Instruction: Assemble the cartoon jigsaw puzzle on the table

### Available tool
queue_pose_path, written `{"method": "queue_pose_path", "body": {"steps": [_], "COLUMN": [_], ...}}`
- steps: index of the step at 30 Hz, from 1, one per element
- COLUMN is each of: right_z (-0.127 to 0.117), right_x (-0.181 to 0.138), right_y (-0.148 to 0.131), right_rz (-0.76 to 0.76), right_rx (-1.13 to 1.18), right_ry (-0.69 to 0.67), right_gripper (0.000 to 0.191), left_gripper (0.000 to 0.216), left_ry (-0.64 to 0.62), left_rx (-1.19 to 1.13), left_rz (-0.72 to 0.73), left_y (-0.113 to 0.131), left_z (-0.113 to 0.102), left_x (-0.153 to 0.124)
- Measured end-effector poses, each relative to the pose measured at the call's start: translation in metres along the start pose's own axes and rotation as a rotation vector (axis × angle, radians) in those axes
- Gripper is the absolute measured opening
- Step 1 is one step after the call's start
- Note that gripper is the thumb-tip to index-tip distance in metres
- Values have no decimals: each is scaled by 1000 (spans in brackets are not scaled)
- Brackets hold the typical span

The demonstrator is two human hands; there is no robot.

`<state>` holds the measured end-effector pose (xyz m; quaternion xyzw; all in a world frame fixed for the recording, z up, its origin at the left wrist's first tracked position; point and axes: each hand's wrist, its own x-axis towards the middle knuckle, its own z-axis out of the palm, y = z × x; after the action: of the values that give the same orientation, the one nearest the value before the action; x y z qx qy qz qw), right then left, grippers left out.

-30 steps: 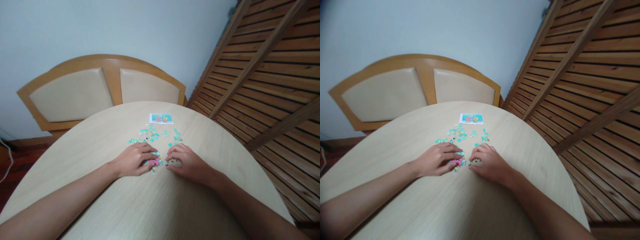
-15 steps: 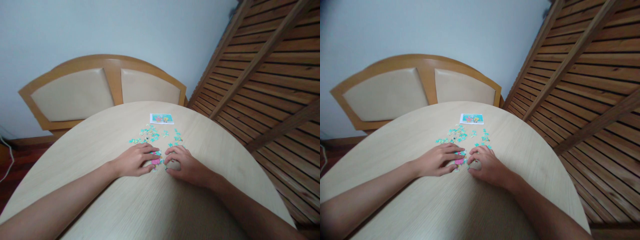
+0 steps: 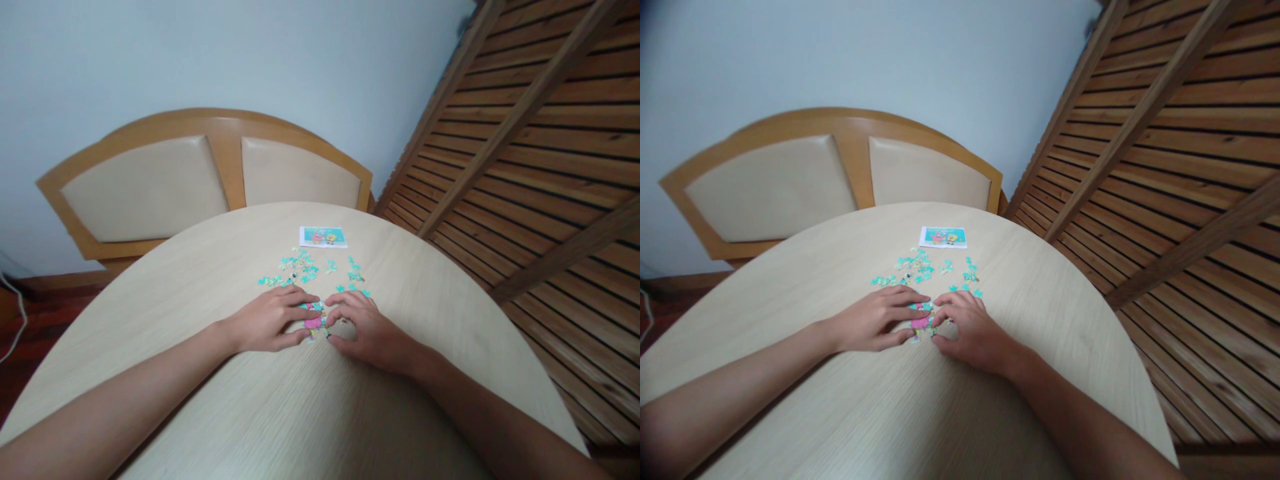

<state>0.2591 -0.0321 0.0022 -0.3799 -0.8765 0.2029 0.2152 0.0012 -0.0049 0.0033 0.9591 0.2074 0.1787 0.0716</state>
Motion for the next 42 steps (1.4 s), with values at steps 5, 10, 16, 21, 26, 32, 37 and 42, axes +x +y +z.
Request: {"method": "queue_pose_path", "body": {"steps": [5,10,16,21,26,32,37,42], "right_z": [-1,-2,1,-1,-7,-6,-7,-7], "right_x": [1,1,2,1,0,0,1,1], "right_y": [-1,-2,-4,-3,0,2,3,3], "right_rz": [-3,3,21,17,50,51,57,63], "right_rx": [-18,-46,-20,-6,-67,-66,-70,-72], "right_ry": [4,-2,-11,-2,-17,-20,-16,-24], "right_gripper": [17,22,23,20,17,16,16,15], "left_gripper": [38,39,39,37,36,36,37,37], "left_ry": [-13,-8,-5,-11,-14,3,3,-17], "left_rx": [1,-1,-10,13,7,-3,-5,10], "left_rz": [-6,-3,3,-4,-10,6,5,-1], "left_y": [0,0,0,0,0,-1,-2,-2], "left_z": [0,0,0,0,0,0,1,0], "left_x": [0,0,1,0,0,0,-1,-1]}}
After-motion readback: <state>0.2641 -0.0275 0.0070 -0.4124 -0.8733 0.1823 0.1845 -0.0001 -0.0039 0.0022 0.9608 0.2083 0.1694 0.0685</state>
